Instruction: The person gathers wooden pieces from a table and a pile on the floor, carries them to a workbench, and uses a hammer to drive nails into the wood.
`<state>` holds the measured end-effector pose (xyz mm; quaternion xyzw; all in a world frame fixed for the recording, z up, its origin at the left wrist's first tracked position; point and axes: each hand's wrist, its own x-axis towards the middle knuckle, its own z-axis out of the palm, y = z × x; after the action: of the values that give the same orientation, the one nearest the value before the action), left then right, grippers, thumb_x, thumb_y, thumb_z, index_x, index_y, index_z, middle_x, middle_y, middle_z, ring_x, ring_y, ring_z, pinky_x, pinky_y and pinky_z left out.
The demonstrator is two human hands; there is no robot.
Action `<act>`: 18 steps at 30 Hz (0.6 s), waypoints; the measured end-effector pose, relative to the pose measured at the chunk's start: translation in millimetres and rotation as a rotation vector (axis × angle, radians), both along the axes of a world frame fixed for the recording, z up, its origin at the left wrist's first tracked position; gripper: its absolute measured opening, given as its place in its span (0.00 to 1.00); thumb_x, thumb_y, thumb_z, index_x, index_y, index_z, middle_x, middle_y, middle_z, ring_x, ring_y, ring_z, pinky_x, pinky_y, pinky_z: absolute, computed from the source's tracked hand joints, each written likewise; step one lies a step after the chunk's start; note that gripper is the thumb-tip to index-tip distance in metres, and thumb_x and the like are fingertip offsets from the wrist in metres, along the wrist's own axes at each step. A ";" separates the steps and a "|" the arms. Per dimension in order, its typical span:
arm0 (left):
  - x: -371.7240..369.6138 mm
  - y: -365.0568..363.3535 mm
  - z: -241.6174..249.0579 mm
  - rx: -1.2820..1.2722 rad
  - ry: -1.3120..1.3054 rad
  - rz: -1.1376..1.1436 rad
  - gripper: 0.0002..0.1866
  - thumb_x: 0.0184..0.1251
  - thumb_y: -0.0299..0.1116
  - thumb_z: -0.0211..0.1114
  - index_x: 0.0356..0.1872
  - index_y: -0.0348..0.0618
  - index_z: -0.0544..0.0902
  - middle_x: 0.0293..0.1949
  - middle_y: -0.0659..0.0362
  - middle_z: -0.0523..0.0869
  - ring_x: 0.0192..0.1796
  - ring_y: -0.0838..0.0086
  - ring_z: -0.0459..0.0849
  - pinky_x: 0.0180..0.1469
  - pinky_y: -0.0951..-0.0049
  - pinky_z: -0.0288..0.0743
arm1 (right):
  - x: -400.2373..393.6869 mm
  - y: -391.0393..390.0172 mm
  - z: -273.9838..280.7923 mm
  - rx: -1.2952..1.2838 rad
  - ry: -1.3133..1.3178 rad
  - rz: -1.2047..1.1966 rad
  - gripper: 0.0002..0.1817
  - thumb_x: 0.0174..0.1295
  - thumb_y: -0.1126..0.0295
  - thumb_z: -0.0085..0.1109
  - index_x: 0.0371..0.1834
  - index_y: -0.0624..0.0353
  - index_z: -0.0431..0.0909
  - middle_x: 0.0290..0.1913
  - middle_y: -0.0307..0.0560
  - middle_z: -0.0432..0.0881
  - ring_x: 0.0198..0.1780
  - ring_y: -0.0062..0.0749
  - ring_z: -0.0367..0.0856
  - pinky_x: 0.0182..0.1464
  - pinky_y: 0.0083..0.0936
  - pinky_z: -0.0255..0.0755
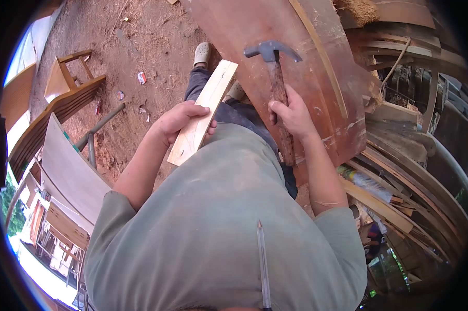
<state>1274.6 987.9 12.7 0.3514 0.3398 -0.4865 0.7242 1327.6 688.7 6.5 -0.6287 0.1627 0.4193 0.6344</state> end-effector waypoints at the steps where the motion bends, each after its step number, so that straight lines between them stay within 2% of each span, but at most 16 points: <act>1: 1.6 -5.3 3.7 -0.011 0.058 0.052 0.17 0.70 0.31 0.56 0.54 0.31 0.69 0.39 0.48 0.85 0.34 0.67 0.86 0.35 0.69 0.86 | -0.5 0.1 2.8 -0.028 -0.129 0.119 0.16 0.65 0.73 0.56 0.55 0.64 0.70 0.33 0.42 0.78 0.27 0.26 0.78 0.32 0.25 0.75; 2: 0.9 -9.0 6.3 -0.022 0.119 0.102 0.18 0.71 0.31 0.55 0.56 0.30 0.68 0.41 0.47 0.85 0.35 0.67 0.86 0.36 0.68 0.86 | -4.2 5.5 9.6 -0.138 -0.256 0.172 0.17 0.64 0.72 0.58 0.55 0.66 0.72 0.33 0.46 0.81 0.29 0.30 0.80 0.36 0.25 0.74; 3: 0.4 -10.7 6.1 -0.026 0.125 0.113 0.18 0.71 0.31 0.55 0.56 0.30 0.68 0.41 0.47 0.85 0.35 0.67 0.86 0.36 0.68 0.86 | -8.4 9.5 12.4 -0.141 -0.251 0.184 0.17 0.64 0.72 0.58 0.55 0.66 0.72 0.33 0.46 0.81 0.29 0.30 0.80 0.36 0.25 0.74; 5: 1.7 -13.9 5.7 -0.174 0.213 0.150 0.18 0.71 0.30 0.54 0.56 0.31 0.67 0.42 0.47 0.84 0.37 0.66 0.86 0.38 0.65 0.86 | -13.7 14.6 16.2 -0.367 -0.516 0.389 0.17 0.66 0.70 0.58 0.55 0.65 0.75 0.31 0.49 0.81 0.32 0.31 0.82 0.38 0.27 0.74; 6: 2.5 -17.8 8.9 -0.150 0.229 0.171 0.19 0.72 0.30 0.53 0.58 0.30 0.66 0.42 0.49 0.84 0.38 0.66 0.86 0.39 0.64 0.86 | -17.4 15.8 15.7 -0.366 -0.510 0.404 0.17 0.66 0.70 0.58 0.55 0.65 0.75 0.31 0.49 0.81 0.32 0.31 0.82 0.38 0.27 0.74; 9: 0.2 -21.1 6.8 -0.135 0.262 0.192 0.20 0.71 0.29 0.53 0.60 0.29 0.66 0.42 0.49 0.84 0.37 0.67 0.86 0.38 0.64 0.86 | -28.8 18.0 8.8 -0.404 -0.634 0.504 0.13 0.65 0.67 0.60 0.50 0.60 0.77 0.31 0.53 0.82 0.33 0.47 0.83 0.38 0.33 0.76; 10: -1.4 -21.4 5.3 -0.136 0.266 0.200 0.20 0.71 0.29 0.53 0.60 0.29 0.66 0.42 0.49 0.84 0.37 0.67 0.86 0.38 0.64 0.86 | -32.4 21.7 12.1 -0.395 -0.638 0.463 0.12 0.61 0.67 0.63 0.46 0.59 0.78 0.31 0.54 0.82 0.34 0.53 0.82 0.37 0.36 0.76; 13: -7.7 -21.2 -3.3 -0.111 0.263 0.174 0.18 0.71 0.28 0.54 0.56 0.28 0.70 0.40 0.48 0.85 0.34 0.67 0.86 0.36 0.66 0.86 | -35.0 18.9 15.6 -0.418 -0.771 0.601 0.13 0.57 0.68 0.65 0.44 0.58 0.78 0.31 0.54 0.82 0.35 0.52 0.83 0.37 0.38 0.76; 14: -10.3 -20.4 -8.0 -0.148 0.153 0.134 0.16 0.70 0.28 0.55 0.54 0.28 0.72 0.39 0.49 0.85 0.31 0.67 0.86 0.34 0.66 0.86 | -36.6 16.8 13.7 -0.403 -0.848 0.648 0.14 0.53 0.70 0.65 0.43 0.57 0.77 0.31 0.53 0.81 0.35 0.51 0.83 0.37 0.40 0.76; 15: -12.3 -20.3 -9.7 -0.188 0.047 0.094 0.14 0.70 0.27 0.56 0.51 0.28 0.73 0.37 0.49 0.85 0.29 0.68 0.86 0.33 0.67 0.86 | -37.5 15.0 12.3 -0.405 -0.841 0.641 0.14 0.53 0.70 0.65 0.43 0.57 0.77 0.31 0.53 0.81 0.35 0.51 0.83 0.37 0.40 0.76; 16: -10.2 -23.4 0.5 -0.170 0.025 0.159 0.12 0.68 0.26 0.58 0.48 0.29 0.75 0.35 0.49 0.86 0.27 0.68 0.86 0.31 0.68 0.86 | -39.0 13.7 10.6 -0.387 -0.882 0.684 0.14 0.52 0.71 0.65 0.43 0.57 0.77 0.31 0.52 0.81 0.35 0.51 0.83 0.36 0.40 0.77; 18: -10.4 -23.7 3.6 -0.135 0.042 0.138 0.12 0.68 0.25 0.59 0.49 0.29 0.74 0.36 0.50 0.85 0.28 0.68 0.86 0.32 0.68 0.86 | -40.3 10.0 6.7 -0.372 -0.912 0.720 0.14 0.52 0.72 0.64 0.42 0.57 0.76 0.31 0.52 0.81 0.35 0.51 0.83 0.36 0.40 0.77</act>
<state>1264.2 964.2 16.3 0.2673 0.3450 -0.4644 0.7707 1287.3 698.7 13.2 -0.8606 -0.2776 0.2605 0.3383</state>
